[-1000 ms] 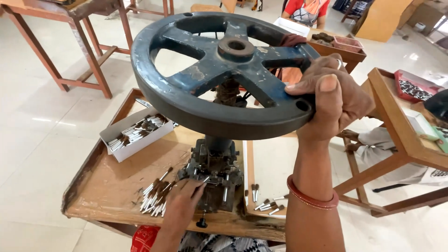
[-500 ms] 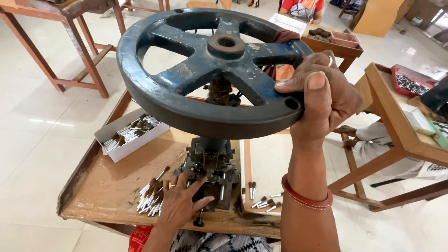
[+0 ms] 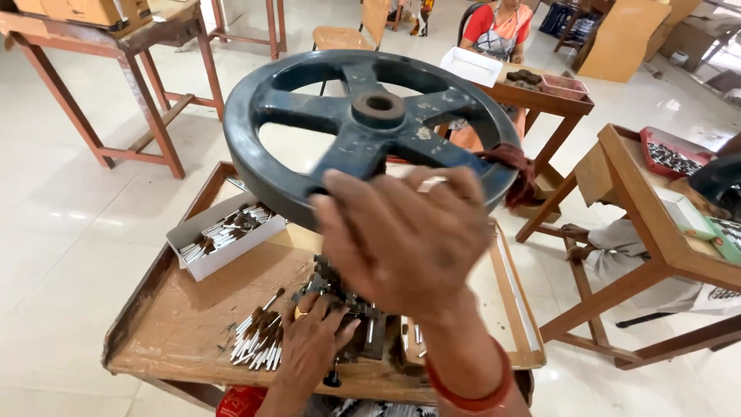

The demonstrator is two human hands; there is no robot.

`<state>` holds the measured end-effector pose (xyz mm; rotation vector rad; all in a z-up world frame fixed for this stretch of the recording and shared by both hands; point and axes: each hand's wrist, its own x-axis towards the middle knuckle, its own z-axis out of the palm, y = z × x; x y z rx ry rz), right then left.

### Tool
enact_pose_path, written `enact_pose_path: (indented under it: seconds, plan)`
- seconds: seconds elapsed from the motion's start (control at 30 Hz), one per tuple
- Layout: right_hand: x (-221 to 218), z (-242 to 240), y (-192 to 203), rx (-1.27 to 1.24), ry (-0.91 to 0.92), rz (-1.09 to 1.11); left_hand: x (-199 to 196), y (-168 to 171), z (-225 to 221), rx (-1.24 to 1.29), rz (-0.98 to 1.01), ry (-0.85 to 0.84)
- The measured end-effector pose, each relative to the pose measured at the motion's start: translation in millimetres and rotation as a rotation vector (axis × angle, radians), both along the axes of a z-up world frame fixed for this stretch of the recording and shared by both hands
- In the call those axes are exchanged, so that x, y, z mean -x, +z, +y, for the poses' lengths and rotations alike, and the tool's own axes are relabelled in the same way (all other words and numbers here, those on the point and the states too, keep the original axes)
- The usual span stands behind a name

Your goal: Using a manual hand-press machine to assemble or crimp small metal components.

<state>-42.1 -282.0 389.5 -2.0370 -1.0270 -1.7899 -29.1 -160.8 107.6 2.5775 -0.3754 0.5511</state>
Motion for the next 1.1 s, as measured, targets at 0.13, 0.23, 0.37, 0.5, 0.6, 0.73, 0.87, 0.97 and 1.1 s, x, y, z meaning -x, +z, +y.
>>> enact_pose_path:
  seconds: [0.13,0.23,0.37,0.5,0.6,0.73,0.87,0.97,1.1]
  plan:
    - [-40.5,-78.1,-30.0,-0.276,0.338,0.161,-18.5,-58.2,-16.3,0.107,-0.144,-0.060]
    - [-63.6,-104.2,-31.0,-0.434,0.486,0.279,-33.1,-84.2,-38.8,0.015,-0.321,-0.149]
    - [-72.0,-108.3,-33.2,-0.467,0.736,0.307,11.3,-24.5,-66.8,0.331,-0.144,-0.421]
    - [-66.1,-104.9,-30.0,-0.354,0.632,0.251,-13.8,-63.4,-2.1,0.029,0.037,-0.246]
    - [-64.9,-102.2,-33.6,-0.386,0.617,0.190,-15.0,-51.7,97.7,0.297,-0.117,0.256]
    - [-67.8,-100.4,-38.5,-0.380,0.631,0.213,-25.6,-101.9,158.5,0.101,0.014,0.359]
    - [-68.1,-100.1,-36.4,-0.434,0.625,0.170,-23.6,-81.6,155.1,0.054,0.013,0.304]
    - [-64.4,-95.2,-30.7,-0.425,0.603,0.164,-27.4,-76.2,152.6,0.126,0.094,0.309]
    - [-59.0,-86.9,-26.8,-0.441,0.625,0.195,-33.3,-107.0,154.9,-0.046,0.029,0.304]
